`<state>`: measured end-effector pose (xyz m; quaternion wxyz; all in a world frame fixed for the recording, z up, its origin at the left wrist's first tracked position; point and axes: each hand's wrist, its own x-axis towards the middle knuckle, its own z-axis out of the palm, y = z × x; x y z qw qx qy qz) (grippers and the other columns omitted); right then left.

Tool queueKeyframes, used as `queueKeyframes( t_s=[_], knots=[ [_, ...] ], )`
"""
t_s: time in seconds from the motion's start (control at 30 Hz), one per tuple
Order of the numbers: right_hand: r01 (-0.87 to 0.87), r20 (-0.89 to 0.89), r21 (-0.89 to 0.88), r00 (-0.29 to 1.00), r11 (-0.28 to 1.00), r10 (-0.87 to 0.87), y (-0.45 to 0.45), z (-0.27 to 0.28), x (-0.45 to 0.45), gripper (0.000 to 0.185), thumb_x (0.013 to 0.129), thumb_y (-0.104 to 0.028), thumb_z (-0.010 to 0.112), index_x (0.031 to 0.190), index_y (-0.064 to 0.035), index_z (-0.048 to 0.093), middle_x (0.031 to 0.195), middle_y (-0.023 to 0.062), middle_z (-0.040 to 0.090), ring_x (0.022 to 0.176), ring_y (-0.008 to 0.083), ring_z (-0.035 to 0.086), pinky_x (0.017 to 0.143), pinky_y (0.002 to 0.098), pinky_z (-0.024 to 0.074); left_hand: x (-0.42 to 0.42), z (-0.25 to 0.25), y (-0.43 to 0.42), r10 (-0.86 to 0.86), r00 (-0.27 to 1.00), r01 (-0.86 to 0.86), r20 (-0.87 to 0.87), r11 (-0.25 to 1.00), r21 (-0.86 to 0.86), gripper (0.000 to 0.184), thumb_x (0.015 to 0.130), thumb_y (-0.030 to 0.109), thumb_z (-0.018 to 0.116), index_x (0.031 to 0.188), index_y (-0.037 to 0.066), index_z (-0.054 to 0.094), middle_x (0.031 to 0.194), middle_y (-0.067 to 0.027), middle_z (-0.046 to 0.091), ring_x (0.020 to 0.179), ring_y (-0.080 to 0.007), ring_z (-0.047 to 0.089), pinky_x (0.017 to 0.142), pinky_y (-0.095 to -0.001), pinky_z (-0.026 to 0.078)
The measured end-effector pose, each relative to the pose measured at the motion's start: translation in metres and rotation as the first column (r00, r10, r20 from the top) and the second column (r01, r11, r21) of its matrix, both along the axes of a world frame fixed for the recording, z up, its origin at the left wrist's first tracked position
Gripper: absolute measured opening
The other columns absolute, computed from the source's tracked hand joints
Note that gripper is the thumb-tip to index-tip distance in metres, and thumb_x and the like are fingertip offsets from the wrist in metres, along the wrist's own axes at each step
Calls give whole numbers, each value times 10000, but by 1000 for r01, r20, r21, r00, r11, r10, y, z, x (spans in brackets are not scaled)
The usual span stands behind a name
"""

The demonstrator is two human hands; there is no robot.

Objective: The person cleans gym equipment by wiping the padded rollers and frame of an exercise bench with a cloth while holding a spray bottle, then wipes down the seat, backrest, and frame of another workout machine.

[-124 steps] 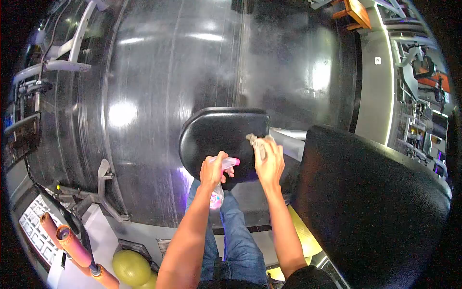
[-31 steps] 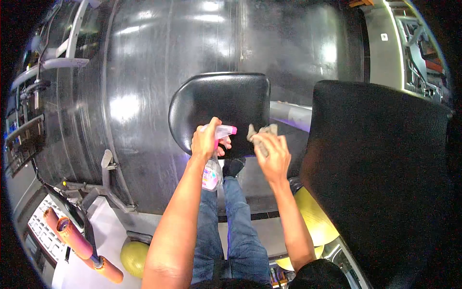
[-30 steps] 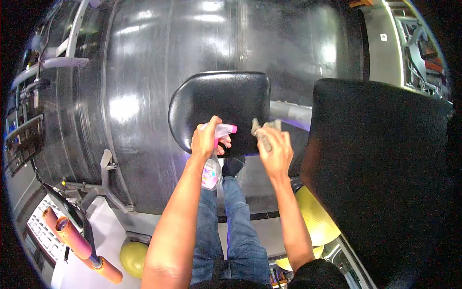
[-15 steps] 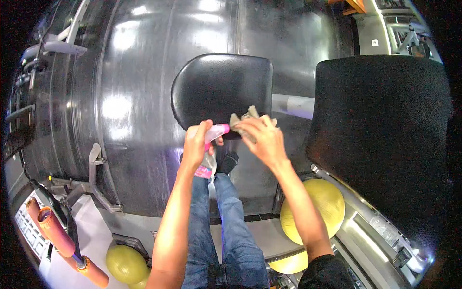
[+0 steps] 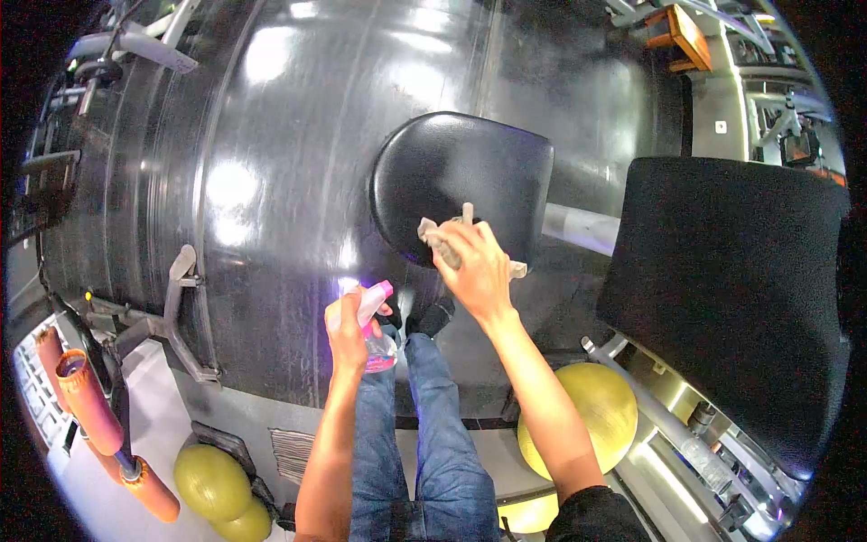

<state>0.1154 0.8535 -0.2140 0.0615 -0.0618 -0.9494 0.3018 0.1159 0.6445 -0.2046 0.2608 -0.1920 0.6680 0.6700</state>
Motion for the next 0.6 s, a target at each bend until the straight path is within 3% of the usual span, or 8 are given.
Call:
queueKeyframes(
  t_s=[0.03, 0.17, 0.3, 0.43, 0.6],
  knots=[
    [-59, 7, 18, 998, 998, 59, 1, 3, 4, 295, 717, -137, 744, 1002, -177, 681, 1039, -10, 651, 946, 224, 586, 751, 353, 531, -1, 2, -1, -28, 1000, 28, -1, 1000, 0, 486, 958, 402, 405, 860, -23, 619, 711, -146, 660, 450, -145, 513, 464, -274, 398],
    [-45, 134, 122, 991, 991, 29, 25, 16, 24, 295, 714, -145, 744, 999, -198, 689, 1040, -18, 651, 928, 218, 584, 759, 347, 538, 2, 1, -6, -54, 998, 54, -16, 999, -1, 477, 953, 394, 396, 849, -16, 616, 724, -142, 665, 463, -142, 515, 473, -276, 397],
    [173, 75, 204, 979, 964, -192, 46, 12, 30, 253, 721, -149, 741, 970, -157, 698, 1029, -1, 661, 892, 240, 596, 777, 347, 527, 6, 9, -16, -35, 999, 34, -2, 999, -22, 473, 952, 393, 396, 840, -10, 615, 726, -139, 666, 469, -139, 513, 477, -278, 396],
    [287, -5, 137, 957, 948, -289, 20, 4, -2, 231, 730, -145, 740, 956, -117, 697, 1012, 16, 671, 882, 250, 599, 802, 357, 513, 13, 12, -25, -27, 998, 26, 60, 1000, 5, 485, 954, 399, 390, 823, -8, 619, 727, -130, 664, 471, -141, 512, 479, -276, 395],
    [43, 4, 58, 999, 997, -43, -21, 4, -32, 317, 719, -123, 734, 1028, -179, 688, 1062, -7, 650, 918, 242, 588, 794, 357, 525, 17, 8, -24, -25, 999, 25, 44, 1000, 8, 492, 972, 372, 362, 783, -9, 609, 724, -128, 658, 488, -141, 524, 487, -275, 404]
  ],
)
